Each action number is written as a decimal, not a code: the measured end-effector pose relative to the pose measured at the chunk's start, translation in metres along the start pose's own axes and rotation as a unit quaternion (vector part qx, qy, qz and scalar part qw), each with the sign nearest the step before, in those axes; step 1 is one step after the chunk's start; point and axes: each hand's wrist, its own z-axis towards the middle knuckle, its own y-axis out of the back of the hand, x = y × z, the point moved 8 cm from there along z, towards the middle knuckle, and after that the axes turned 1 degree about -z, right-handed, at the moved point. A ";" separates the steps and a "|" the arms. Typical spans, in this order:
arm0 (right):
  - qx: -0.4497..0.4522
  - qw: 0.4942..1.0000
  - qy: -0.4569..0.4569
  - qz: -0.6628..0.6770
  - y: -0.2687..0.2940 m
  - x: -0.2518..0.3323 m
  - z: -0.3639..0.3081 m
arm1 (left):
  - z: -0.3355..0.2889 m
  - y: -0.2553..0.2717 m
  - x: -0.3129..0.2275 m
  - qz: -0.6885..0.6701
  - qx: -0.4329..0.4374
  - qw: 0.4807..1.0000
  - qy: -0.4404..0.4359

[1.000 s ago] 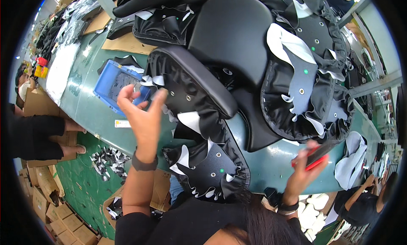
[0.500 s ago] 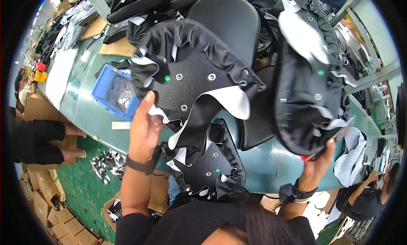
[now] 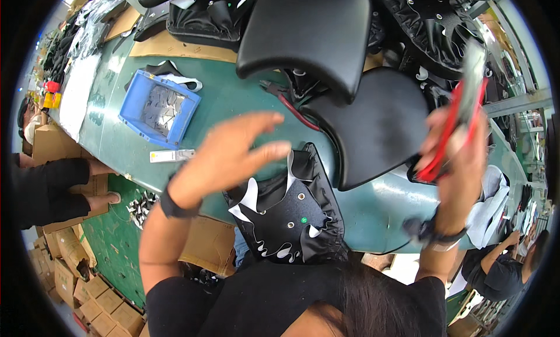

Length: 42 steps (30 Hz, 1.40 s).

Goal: The person trims excess upholstery fabric and foam padding from seat components using a utility knife and pliers, creating scrap material.

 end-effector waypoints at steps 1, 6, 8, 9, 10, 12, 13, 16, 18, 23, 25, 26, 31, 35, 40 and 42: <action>0.064 0.995 -0.068 0.018 -0.017 -0.026 -0.030 | -0.028 -0.014 0.003 0.039 -0.061 0.997 -0.026; 0.174 0.961 -0.214 0.030 -0.071 -0.104 -0.113 | -0.103 -0.043 0.012 0.019 0.029 0.970 0.241; 0.157 0.962 -0.221 0.036 -0.076 -0.105 -0.113 | -0.098 -0.028 -0.011 0.046 -0.064 0.984 0.158; 0.158 0.960 -0.229 0.023 -0.079 -0.105 -0.108 | -0.093 -0.014 -0.034 0.076 -0.155 0.983 0.066; 0.184 0.961 -0.209 0.001 -0.083 -0.102 -0.103 | -0.086 -0.015 -0.051 0.062 -0.161 0.985 -0.022; 0.225 0.955 -0.191 -0.043 -0.085 -0.090 -0.097 | -0.068 -0.038 -0.068 0.096 -0.065 0.991 -0.062; 0.256 0.947 -0.174 -0.086 -0.085 -0.082 -0.095 | -0.065 -0.053 -0.066 0.122 -0.032 0.991 -0.046; 0.276 0.938 -0.075 -0.196 -0.078 -0.068 -0.099 | -0.065 -0.068 -0.056 0.077 -0.062 0.990 -0.101; 0.268 0.925 0.059 -0.261 -0.079 -0.052 -0.099 | -0.065 -0.070 -0.052 0.065 -0.068 0.990 -0.110; 0.322 0.897 -0.032 -0.300 -0.068 -0.054 -0.094 | -0.061 -0.065 -0.053 0.039 -0.061 0.991 -0.111; 0.346 0.882 -0.019 -0.321 -0.072 -0.053 -0.097 | -0.060 -0.063 -0.052 0.047 -0.069 0.990 -0.111; 0.338 0.881 -0.004 -0.330 -0.073 -0.050 -0.096 | -0.060 -0.063 -0.053 0.045 -0.067 0.990 -0.111; 0.354 0.854 0.036 -0.379 -0.085 -0.050 -0.096 | -0.060 -0.064 -0.053 0.043 -0.074 0.991 -0.108; 0.402 0.799 0.060 -0.442 -0.097 -0.055 -0.098 | -0.057 -0.064 -0.051 0.028 -0.089 0.990 -0.102; 0.414 0.803 0.011 -0.428 -0.070 -0.056 -0.123 | -0.059 -0.062 -0.045 0.019 -0.070 0.994 -0.084; 0.403 0.804 -0.016 -0.436 -0.052 -0.055 -0.144 | -0.059 -0.059 -0.038 -0.013 -0.054 0.997 -0.048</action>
